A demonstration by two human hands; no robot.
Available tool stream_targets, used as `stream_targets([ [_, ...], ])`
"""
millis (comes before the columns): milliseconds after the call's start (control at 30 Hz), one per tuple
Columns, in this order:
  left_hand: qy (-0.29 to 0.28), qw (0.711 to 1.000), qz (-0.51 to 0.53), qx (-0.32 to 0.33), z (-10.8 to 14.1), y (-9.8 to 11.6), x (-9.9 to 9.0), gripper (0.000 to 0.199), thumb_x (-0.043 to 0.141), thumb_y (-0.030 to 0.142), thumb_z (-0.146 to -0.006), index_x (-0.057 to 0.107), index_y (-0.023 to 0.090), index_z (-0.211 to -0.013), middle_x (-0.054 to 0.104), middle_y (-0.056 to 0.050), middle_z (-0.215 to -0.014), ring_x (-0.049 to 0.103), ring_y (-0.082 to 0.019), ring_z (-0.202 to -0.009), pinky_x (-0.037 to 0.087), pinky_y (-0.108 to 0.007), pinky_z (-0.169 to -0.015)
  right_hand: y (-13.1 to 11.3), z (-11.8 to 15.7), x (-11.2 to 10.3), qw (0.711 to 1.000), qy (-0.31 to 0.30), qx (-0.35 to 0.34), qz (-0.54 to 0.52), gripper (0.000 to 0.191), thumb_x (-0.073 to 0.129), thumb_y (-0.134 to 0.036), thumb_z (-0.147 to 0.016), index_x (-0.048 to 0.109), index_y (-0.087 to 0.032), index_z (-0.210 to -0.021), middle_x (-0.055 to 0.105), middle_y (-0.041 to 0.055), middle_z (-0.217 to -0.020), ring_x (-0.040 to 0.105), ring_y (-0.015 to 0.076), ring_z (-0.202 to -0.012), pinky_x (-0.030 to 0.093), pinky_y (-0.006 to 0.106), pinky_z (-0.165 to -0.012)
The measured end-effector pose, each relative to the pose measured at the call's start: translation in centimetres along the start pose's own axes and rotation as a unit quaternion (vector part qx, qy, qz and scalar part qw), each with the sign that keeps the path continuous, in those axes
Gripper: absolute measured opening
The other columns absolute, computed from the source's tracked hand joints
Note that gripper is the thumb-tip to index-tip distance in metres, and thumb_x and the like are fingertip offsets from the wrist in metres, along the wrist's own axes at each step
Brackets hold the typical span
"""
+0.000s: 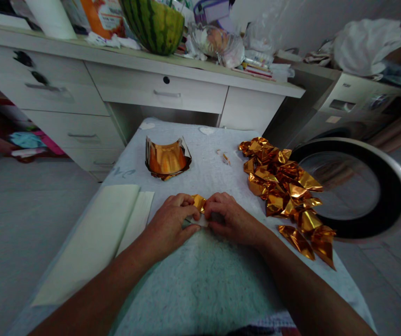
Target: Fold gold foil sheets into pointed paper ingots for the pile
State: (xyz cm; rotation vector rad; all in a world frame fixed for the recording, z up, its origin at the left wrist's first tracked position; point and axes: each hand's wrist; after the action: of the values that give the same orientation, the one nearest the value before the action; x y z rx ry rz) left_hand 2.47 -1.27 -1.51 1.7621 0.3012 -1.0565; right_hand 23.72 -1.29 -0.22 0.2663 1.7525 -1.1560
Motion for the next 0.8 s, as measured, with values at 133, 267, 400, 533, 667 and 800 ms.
stream_targets([
  [133, 0.002, 1.000, -0.006, 0.000, -0.04, -0.08, 0.16, 0.009, 0.067, 0.020, -0.080, 0.071, 0.025, -0.086, 0.058, -0.006, -0.114, 0.053, -0.026, -0.110, 0.045, -0.046, -0.097, 0.14, 0.04, -0.01, 1.000, 0.005, -0.010, -0.008, 0.012, 0.065, -0.012, -0.081, 0.063, -0.021, -0.089, 0.059, 0.0042, -0.101, 0.050, 0.0204, -0.097, 0.037, 0.037, -0.088],
  [267, 0.010, 1.000, -0.008, 0.006, 0.02, -0.04, 0.22, 0.014, 0.068, 0.017, -0.079, 0.072, 0.026, -0.089, 0.058, -0.005, -0.114, 0.053, -0.025, -0.110, 0.045, -0.046, -0.097, 0.12, 0.13, -0.03, 1.000, 0.011, -0.001, -0.010, 0.016, 0.068, -0.013, -0.081, 0.063, -0.022, -0.094, 0.059, 0.0038, -0.102, 0.050, 0.0204, -0.097, 0.038, 0.037, -0.087],
  [400, 0.006, 1.000, -0.006, -0.006, 0.11, 0.07, 0.22, 0.021, 0.072, 0.015, -0.075, 0.074, 0.028, -0.092, 0.057, -0.006, -0.117, 0.052, -0.027, -0.113, 0.044, -0.047, -0.099, 0.20, 0.15, 0.05, 1.000, 0.007, -0.007, -0.007, 0.014, 0.068, -0.017, -0.084, 0.067, -0.023, -0.096, 0.059, 0.0040, -0.103, 0.051, 0.0204, -0.099, 0.038, 0.037, -0.089],
  [533, 0.006, 1.000, -0.009, 0.002, 0.15, -0.08, 0.32, 0.016, 0.069, 0.017, -0.080, 0.075, 0.028, -0.089, 0.057, -0.006, -0.117, 0.052, -0.026, -0.112, 0.045, -0.046, -0.098, 0.29, 0.10, 0.01, 1.000, 0.001, -0.011, -0.003, 0.013, 0.067, -0.016, -0.086, 0.070, -0.023, -0.095, 0.059, 0.0047, -0.103, 0.052, 0.0204, -0.099, 0.039, 0.038, -0.089],
  [667, 0.020, 0.999, -0.017, 0.023, 0.16, -0.26, 0.49, 0.016, 0.063, 0.019, -0.085, 0.075, 0.029, -0.088, 0.058, -0.005, -0.113, 0.053, -0.025, -0.108, 0.047, -0.044, -0.095, 0.24, 0.08, -0.09, 1.000, 0.002, -0.015, -0.008, 0.012, 0.063, -0.014, -0.087, 0.069, -0.023, -0.094, 0.060, 0.0042, -0.103, 0.053, 0.0197, -0.100, 0.039, 0.037, -0.088],
  [800, 0.026, 0.999, -0.020, 0.010, 0.12, 0.01, 0.50, 0.013, 0.061, 0.017, -0.083, 0.071, 0.024, -0.082, 0.058, -0.006, -0.109, 0.054, -0.024, -0.105, 0.048, -0.043, -0.092, 0.21, -0.01, 0.18, 0.999, 0.028, 0.004, -0.030, 0.014, 0.063, -0.010, -0.084, 0.062, -0.021, -0.094, 0.062, 0.0026, -0.098, 0.052, 0.0184, -0.094, 0.038, 0.035, -0.086],
])
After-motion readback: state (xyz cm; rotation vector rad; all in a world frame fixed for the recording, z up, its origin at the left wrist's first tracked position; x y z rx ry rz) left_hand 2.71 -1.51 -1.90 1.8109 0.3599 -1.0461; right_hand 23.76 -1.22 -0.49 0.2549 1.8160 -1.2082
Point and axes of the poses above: each hand's wrist, its own z-axis away from the middle knuckle, its own x-axis out of the palm, y = z × x
